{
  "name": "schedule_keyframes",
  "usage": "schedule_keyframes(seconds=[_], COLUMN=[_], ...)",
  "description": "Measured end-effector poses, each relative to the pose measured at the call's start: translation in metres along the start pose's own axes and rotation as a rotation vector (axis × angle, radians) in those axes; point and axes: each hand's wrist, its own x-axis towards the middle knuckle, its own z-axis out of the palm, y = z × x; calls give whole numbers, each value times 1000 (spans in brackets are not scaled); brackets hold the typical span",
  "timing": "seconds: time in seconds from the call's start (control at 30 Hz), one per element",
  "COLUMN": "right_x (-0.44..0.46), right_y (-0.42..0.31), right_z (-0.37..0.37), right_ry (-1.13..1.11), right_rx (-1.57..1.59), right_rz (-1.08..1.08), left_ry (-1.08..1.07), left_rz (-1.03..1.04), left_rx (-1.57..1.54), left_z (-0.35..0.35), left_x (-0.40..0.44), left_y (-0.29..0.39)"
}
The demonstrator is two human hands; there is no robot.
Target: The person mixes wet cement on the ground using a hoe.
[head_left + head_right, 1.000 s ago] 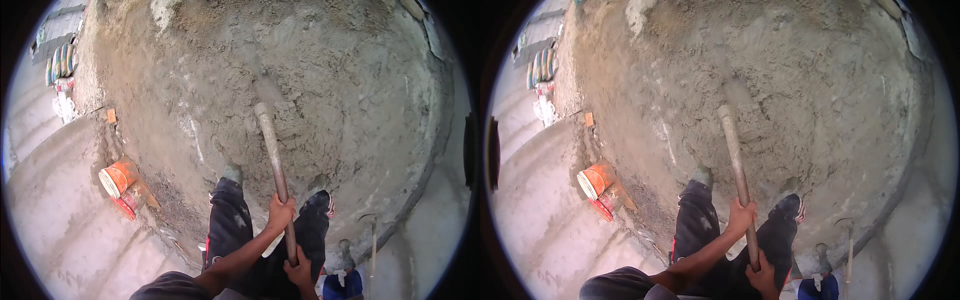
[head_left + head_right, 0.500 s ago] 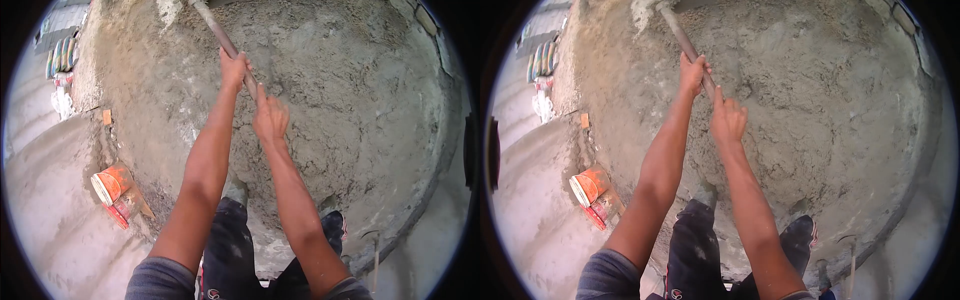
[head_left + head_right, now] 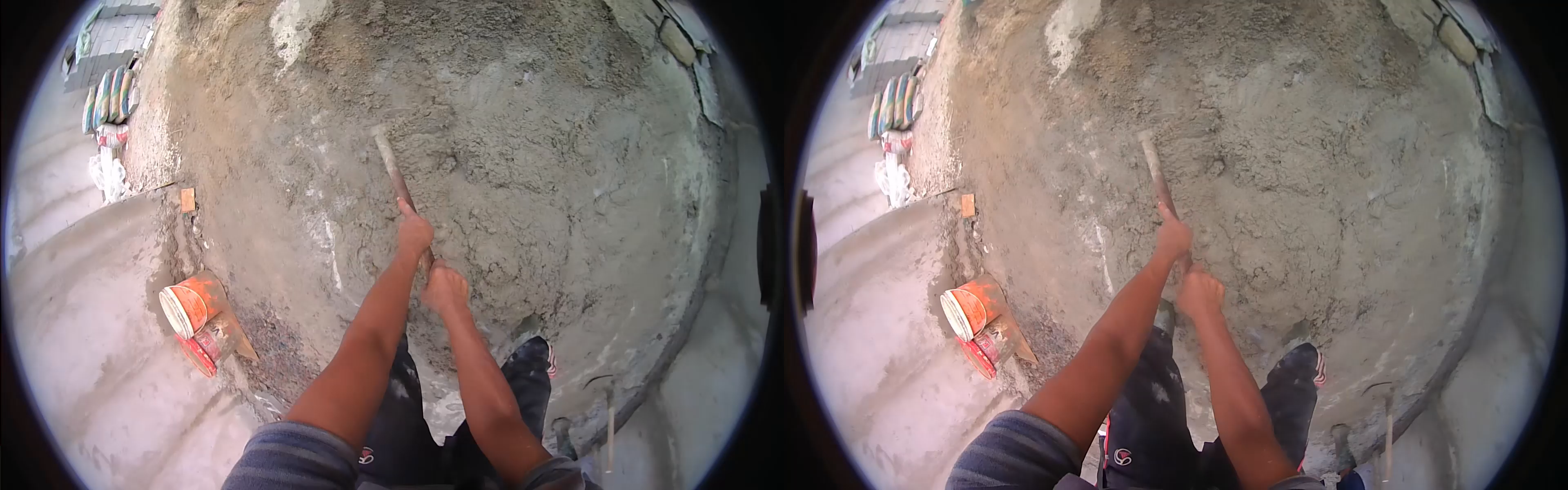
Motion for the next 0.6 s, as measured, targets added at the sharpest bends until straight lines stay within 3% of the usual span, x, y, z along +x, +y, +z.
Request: schedule_keyframes(seconds=[0.1, 0.2, 0.27, 0.3, 0.33, 0.43, 0.47, 0.6], right_x=[-85, -185, -253, -287, -320, -376, -387, -420], right_y=[59, 104, 134, 152, 177, 271, 303, 387], right_z=[-21, -70, -85, -89, -89, -95, -93, -76], right_ry=[-36, -11, 14, 26, -9, -44, -58, 89], right_rx=[-85, -135, -69, -38, -1, 50, 42, -57], right_rz=[-38, -85, -88, -86, -56, -17, -26, 53], left_ry=[-117, -434, -562, -608, -520, -622, -547, -521], left_rz=[-153, -461, -559, -615, -646, -617, -713, -579], left_rx=[-51, -593, -989, -1191, -1377, -1452, -1475, -1474], left_z=[26, 5, 42, 59, 66, 128, 129, 131], left_x=[-96, -199, -209, -216, -227, -274, -306, -404], left_y=[13, 51, 5, -12, -1, -9, 22, 56])
